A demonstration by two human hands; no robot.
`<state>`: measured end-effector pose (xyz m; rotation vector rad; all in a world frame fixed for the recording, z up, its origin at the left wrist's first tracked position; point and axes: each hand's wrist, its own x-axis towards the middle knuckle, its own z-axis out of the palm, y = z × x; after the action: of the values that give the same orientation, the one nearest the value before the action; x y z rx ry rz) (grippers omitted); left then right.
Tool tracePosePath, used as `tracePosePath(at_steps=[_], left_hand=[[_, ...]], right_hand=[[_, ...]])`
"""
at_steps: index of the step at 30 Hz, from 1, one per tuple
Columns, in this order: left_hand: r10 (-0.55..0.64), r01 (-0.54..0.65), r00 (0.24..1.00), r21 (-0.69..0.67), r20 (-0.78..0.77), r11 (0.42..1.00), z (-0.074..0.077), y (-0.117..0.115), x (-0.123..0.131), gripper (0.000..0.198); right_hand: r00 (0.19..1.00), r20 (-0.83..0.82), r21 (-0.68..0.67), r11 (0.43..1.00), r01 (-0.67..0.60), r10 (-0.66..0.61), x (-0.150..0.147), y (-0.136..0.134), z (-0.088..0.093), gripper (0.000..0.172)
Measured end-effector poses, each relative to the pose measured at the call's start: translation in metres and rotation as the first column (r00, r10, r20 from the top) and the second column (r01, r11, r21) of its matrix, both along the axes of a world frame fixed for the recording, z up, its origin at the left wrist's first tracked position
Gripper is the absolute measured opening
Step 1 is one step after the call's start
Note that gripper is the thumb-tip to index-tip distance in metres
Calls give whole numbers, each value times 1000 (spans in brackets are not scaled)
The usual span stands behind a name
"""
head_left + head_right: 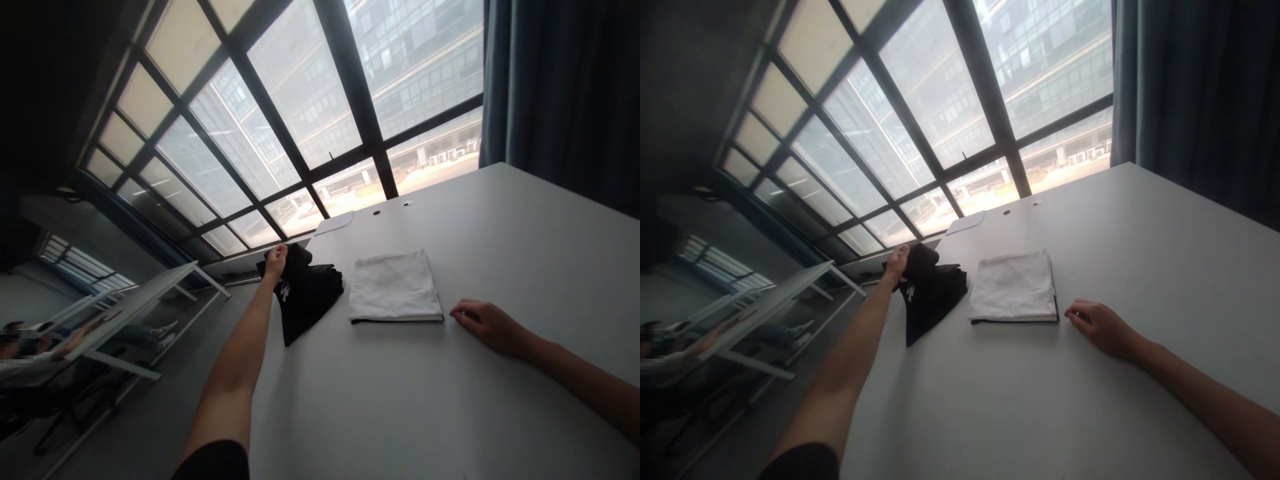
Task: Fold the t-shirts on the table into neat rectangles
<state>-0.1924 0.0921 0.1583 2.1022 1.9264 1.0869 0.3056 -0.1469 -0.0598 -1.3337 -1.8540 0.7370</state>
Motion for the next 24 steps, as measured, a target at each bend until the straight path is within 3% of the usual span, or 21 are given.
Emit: tracePosePath(at_steps=[4,6,7,8,10,15,18,19,21,23,24], left_hand=[[106,-114,993,-149,-57,982,-92,-26,12,36],[149,-158,986,-150,-72,976,-120,-34,16,32],[169,-178,983,-137,-71,974,-127,-36,17,29],[189,-195,980,-118,-65,974,-129,-35,17,28],[235,-237,971,-61,-37,970,-119,-28,11,30],[326,-330,944,84,53,940,-58,-6,-25,47],[295,-297,954,20,57,955,-40,-7,-47,57],[269,-267,962,-33,46,963,-43,-11,-51,59],[206,-202,978,-147,13,968,-64,-22,-53,59],[161,-164,986,-232,-32,959,-99,-37,-46,57],[157,-165,986,-255,-54,953,-119,-44,-41,64]], right_hand=[[1000,15,12,1000,9,-9,-1,-1,1,36],[1000,16,17,1000,12,-12,-1,-1,3,35],[1000,16,16,1000,14,-14,-2,-2,5,35],[1000,16,14,1000,16,-16,-2,-2,6,35],[1000,17,7,1000,20,-20,-3,-3,7,35],[1000,15,-7,1000,15,-15,-1,-2,4,34],[1000,19,-1,1000,5,-5,0,-1,1,32],[1000,23,1,1000,1,-1,0,0,0,32],[999,32,1,1000,-1,1,0,0,-2,33],[999,38,3,1000,0,0,0,0,-2,33],[999,39,4,1000,3,-3,0,0,-2,33]])
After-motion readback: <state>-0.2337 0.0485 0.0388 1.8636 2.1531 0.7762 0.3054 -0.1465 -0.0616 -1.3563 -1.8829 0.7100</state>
